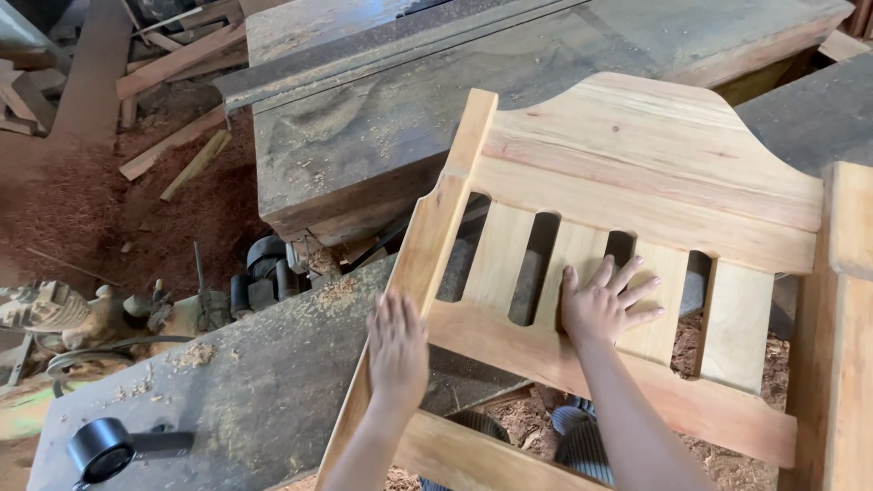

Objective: Sand a wooden furniture headboard frame using a piece of sandpaper.

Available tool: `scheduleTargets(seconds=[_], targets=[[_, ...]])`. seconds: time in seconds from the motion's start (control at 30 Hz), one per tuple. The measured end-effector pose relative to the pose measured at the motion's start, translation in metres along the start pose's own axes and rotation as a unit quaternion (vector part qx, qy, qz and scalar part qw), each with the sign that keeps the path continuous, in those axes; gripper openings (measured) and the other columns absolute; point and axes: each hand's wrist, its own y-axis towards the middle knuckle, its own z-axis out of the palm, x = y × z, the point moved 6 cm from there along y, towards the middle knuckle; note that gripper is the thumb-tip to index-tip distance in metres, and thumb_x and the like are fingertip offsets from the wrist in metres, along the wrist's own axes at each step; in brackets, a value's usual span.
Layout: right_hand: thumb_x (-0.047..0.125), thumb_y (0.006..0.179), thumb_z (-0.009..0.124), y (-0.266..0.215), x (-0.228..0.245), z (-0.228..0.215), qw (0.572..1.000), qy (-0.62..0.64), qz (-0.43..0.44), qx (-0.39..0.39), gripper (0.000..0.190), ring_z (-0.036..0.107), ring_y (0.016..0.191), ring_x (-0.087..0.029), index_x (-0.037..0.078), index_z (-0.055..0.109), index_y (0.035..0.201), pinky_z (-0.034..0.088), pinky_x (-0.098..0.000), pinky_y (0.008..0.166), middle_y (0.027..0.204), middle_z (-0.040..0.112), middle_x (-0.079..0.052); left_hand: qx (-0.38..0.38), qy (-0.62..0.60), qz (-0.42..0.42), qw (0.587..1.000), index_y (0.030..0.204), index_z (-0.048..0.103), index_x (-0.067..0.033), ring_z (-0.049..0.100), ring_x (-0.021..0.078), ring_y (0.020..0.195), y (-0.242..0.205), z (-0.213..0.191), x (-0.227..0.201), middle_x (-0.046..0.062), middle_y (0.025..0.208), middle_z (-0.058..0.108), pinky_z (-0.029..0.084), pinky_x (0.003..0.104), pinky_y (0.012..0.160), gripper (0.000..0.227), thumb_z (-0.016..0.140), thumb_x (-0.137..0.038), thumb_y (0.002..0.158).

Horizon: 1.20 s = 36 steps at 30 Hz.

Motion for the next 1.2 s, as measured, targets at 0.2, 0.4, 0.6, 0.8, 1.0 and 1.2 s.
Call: scheduleTargets(seconds=[0.2,0.4,0.6,0.8,1.0,1.2], targets=[[0.078,0.094,0.008,0.000,0.004,-0.006,1.000,-0.017,0.014,0.019,0.088,-0.014,0.151,-0.049,0.023,0.017,0.163,-0.010,-0.0747,0.112,0.170,-0.008,-0.013,-0.163,-0.029,0.057,0.985,0.157,0.014,0.0074,0.007,0.0405,0.155,0.160,-0.060,-0.060,0.028,0.166,0.009,0.011,0.054,0.125,0.065,0.040,-0.021,0.105],[0.077,0.095,0.009,-0.004,0.003,-0.010,0.999,-0.026,0.026,0.036,0.087,-0.015,0.152,-0.047,0.024,0.016,0.163,-0.010,-0.0731,0.114,0.171,-0.009,-0.011,-0.224,-0.017,0.054,0.973,0.157,0.019,0.0063,0.012,0.0418,0.155,0.211,-0.069,-0.082,0.028,0.166,0.014,0.016,0.057,0.123,0.065,0.045,-0.014,0.101],[0.077,0.096,0.009,-0.002,0.004,-0.007,0.999,0.003,0.012,0.033,0.088,-0.018,0.151,-0.047,0.022,0.015,0.164,-0.011,-0.0723,0.115,0.170,-0.012,-0.013,-0.183,0.020,0.081,0.980,0.158,0.019,0.0059,0.010,0.0416,0.155,0.064,-0.015,-0.026,0.027,0.167,0.012,0.012,0.057,0.124,0.067,0.045,-0.013,0.099],[0.076,0.097,0.016,-0.008,0.003,-0.011,0.999,0.017,0.003,0.034,0.088,-0.017,0.153,-0.045,0.020,0.016,0.164,-0.010,-0.0729,0.115,0.172,-0.010,-0.012,-0.144,0.058,0.027,0.987,0.154,0.024,0.0046,0.022,0.0461,0.149,-0.151,0.084,0.057,0.030,0.161,0.023,0.018,0.058,0.121,0.075,0.054,-0.025,0.092],[0.066,0.100,0.032,-0.023,-0.009,-0.009,0.988,0.127,-0.076,-0.048,0.088,-0.009,0.157,-0.041,0.010,0.015,0.165,-0.003,-0.0740,0.120,0.173,0.002,-0.014,-0.272,0.060,0.028,0.960,0.150,0.026,0.0064,0.027,0.0496,0.144,-0.236,0.185,0.113,0.032,0.156,0.026,0.019,0.062,0.117,0.090,0.065,-0.039,0.082],[0.024,0.108,0.049,-0.180,0.016,-0.054,0.870,0.273,-0.374,-0.170,0.050,0.026,0.149,-0.021,0.005,0.036,0.152,0.023,-0.0639,0.127,0.171,0.026,-0.022,-0.085,0.024,0.019,0.996,0.157,0.007,0.0050,0.006,0.0436,0.150,-0.167,0.120,0.078,0.029,0.165,0.001,0.007,0.055,0.121,0.074,0.040,-0.031,0.101]])
